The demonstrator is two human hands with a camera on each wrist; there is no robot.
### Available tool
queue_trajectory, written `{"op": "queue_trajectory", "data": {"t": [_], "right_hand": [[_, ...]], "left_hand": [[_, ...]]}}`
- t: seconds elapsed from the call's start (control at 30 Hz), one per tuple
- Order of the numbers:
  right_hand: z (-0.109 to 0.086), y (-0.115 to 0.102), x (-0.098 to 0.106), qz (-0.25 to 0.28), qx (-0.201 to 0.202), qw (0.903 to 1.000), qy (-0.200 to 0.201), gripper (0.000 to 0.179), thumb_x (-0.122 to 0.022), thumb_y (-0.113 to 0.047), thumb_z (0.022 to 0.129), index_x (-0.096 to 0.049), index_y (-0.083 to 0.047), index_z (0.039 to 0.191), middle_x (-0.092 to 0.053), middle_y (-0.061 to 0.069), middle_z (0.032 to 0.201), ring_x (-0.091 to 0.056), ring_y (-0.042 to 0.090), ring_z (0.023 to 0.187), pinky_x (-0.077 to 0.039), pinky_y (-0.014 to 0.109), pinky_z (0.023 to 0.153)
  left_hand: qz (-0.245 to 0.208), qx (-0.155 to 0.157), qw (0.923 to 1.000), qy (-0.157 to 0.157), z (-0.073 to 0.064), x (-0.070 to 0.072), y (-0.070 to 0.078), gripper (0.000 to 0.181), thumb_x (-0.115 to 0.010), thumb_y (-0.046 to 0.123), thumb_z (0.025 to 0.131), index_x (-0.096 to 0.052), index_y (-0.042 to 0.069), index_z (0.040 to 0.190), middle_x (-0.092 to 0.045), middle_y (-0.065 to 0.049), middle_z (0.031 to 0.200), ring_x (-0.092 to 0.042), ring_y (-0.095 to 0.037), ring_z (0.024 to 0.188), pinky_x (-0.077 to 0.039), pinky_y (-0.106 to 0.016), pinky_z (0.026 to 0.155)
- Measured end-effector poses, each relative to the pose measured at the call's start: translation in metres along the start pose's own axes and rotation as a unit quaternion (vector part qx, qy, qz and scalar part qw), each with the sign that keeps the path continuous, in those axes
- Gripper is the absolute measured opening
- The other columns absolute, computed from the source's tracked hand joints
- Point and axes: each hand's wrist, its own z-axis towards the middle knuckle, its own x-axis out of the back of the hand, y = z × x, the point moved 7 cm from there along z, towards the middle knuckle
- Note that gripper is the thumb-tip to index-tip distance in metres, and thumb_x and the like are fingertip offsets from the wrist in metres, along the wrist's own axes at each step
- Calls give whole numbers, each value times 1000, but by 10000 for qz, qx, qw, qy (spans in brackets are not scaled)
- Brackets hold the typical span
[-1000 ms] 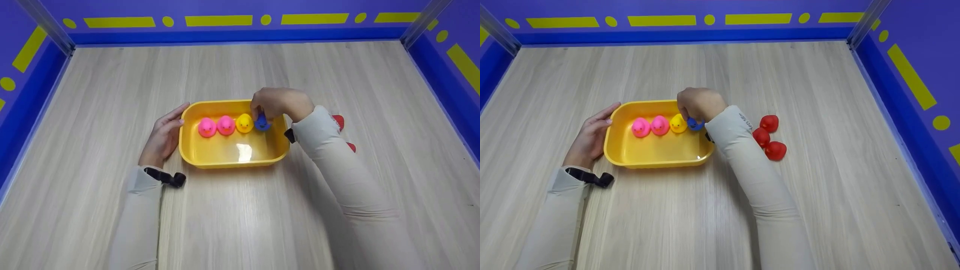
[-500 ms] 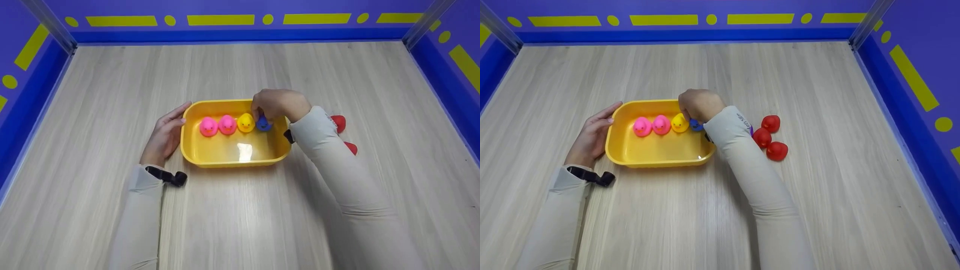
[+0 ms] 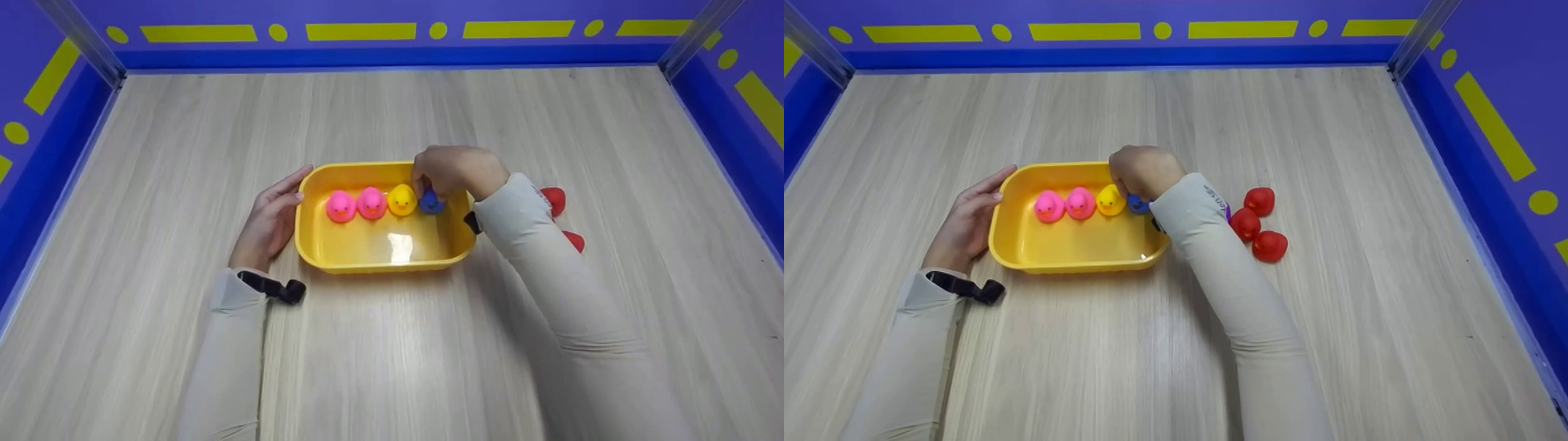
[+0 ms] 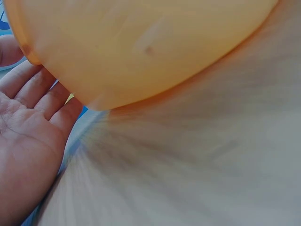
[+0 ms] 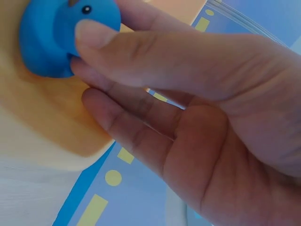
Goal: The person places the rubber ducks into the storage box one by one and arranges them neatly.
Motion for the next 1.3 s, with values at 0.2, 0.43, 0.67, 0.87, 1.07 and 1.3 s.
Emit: {"op": "queue_trajectory", "data": {"t": [0.2, 0.43, 0.67, 0.87, 1.07, 1.3], "right_hand": [[-1, 1, 0, 43, -11, 10000, 68, 33, -65, 10, 80, -66, -13, 104, -54, 7, 105, -48, 25, 99, -50, 35, 87], [-1, 2, 0, 48, -26, 10000, 75, 33, -65, 7, 82, -66, -13, 108, -54, 7, 107, -49, 26, 101, -50, 37, 92], [-1, 3, -1, 96, 120, 9999, 72, 33, -67, 0, 85, -64, -15, 115, -56, 6, 113, -49, 25, 104, -48, 40, 99], [-2, 5, 0, 201, 212, 9995, 85, 39, -69, -4, 86, -63, -15, 122, -58, 6, 123, -50, 25, 109, -47, 41, 104], [-4, 6, 0, 281, 484, 9983, 184, 46, -69, -4, 85, -61, -13, 130, -59, 7, 131, -53, 24, 116, -47, 42, 105], [-10, 9, 1, 368, 653, 9958, 518, 44, -69, -6, 86, -62, -15, 129, -62, 5, 127, -57, 24, 114, -50, 42, 100]], "left_hand": [[92, 4, 10000, -3, 0, -1, 1, 53, -43, -7, 90, -36, -8, 143, -53, -3, 139, -40, -18, 136, -31, -35, 117], [5, 11, 10000, 12, 1, -1, 1, 53, -43, -8, 90, -36, -8, 142, -56, -2, 135, -42, -18, 135, -31, -34, 117], [66, -17, 10000, -23, 1, -2, 2, 53, -43, -7, 90, -35, -9, 143, -54, -3, 138, -42, -16, 134, -31, -33, 117], [8, -61, 10000, 6, 1, -1, 2, 53, -43, -8, 90, -35, -9, 142, -51, -8, 142, -42, -16, 134, -31, -34, 117], [161, 29, 9999, -53, 1, -3, 2, 55, -41, -7, 90, -32, -9, 144, -33, -17, 154, -36, -19, 139, -29, -32, 117], [162, 42, 9999, 13, 0, -2, 2, 54, -41, -8, 90, -32, -9, 144, -33, -18, 154, -34, -19, 141, -31, -32, 116]]}}
